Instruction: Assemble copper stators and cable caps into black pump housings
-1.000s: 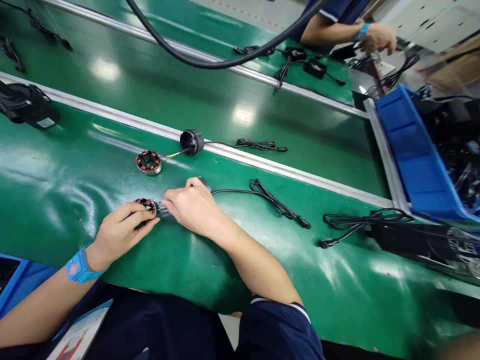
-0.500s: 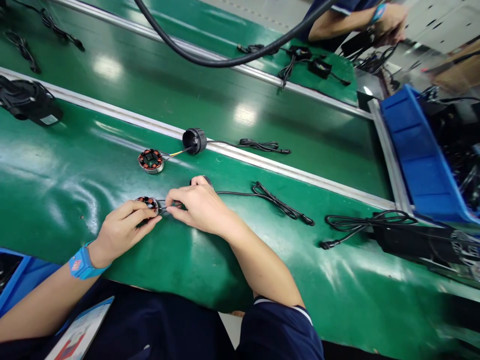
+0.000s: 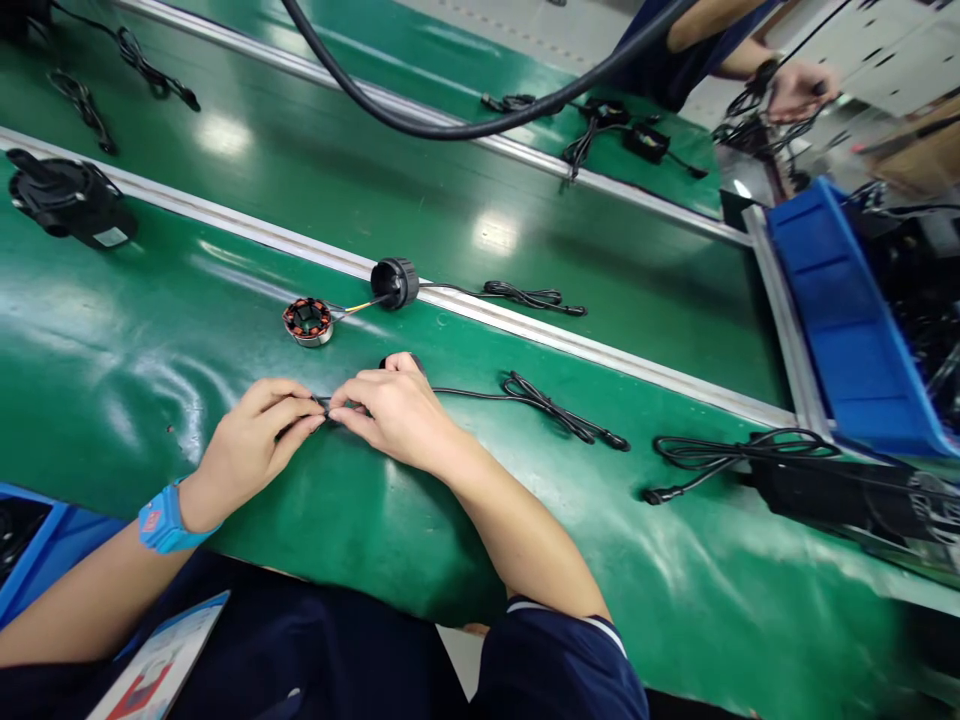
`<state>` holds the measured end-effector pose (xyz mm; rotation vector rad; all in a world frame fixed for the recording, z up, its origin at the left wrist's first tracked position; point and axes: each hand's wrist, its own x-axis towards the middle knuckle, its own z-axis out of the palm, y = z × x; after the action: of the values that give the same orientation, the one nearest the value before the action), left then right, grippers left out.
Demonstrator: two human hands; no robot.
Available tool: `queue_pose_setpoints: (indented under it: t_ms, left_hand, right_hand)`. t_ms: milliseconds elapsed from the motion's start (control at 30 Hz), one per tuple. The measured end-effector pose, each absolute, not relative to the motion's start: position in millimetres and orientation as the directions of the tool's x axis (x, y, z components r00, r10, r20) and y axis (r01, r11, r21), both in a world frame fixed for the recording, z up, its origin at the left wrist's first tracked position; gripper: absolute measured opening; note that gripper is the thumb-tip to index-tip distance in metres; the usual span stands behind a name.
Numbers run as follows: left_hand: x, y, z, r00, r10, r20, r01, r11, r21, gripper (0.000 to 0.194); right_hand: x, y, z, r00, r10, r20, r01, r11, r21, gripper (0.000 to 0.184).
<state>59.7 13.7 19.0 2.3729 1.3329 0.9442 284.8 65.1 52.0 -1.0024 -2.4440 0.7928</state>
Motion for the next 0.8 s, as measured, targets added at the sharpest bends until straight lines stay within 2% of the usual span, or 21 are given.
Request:
queue_pose_setpoints:
  t_ms: [100, 233, 500, 700, 800]
  left_hand:
    - [59.2, 15.4, 18.2, 0.362, 0.847, 0.389, 0.664, -0.528, 0.530, 0.006]
    - [56.7, 15.1, 15.8, 0.356, 0.828, 0.433, 0.644, -0.553, 0.528, 0.006]
    - [56.3, 15.4, 14.5, 0.351, 0.797, 0.491, 0.611, -0.592, 0.525, 0.007]
    - [43.6, 23.3, 32.6, 0.412, 0.809, 0.419, 0.565, -0.587, 0.579, 0.013]
    - [35.3, 52.5, 43.8, 0.355, 0.832, 0.427, 0.611, -0.552, 0.568, 0.018]
  right_hand:
    - [283.8, 64.4, 52.2, -0.669, 0.731, 0.137, 0.508, 0.583, -0.634, 0.003]
    - [283.4, 63.9, 49.2, -0.658, 0.734, 0.168, 0.498, 0.592, -0.634, 0.002]
    - [284.3, 65.1, 40.3, -0.684, 0.693, 0.226, 0.484, 0.663, -0.570, 0.012]
    - [288.9, 64.8, 48.6, -0.707, 0.682, 0.185, 0.501, 0.668, -0.551, 0.019]
    - [295.9, 83.3, 59.5, -0.637, 0.717, 0.284, 0.479, 0.656, -0.583, 0.023]
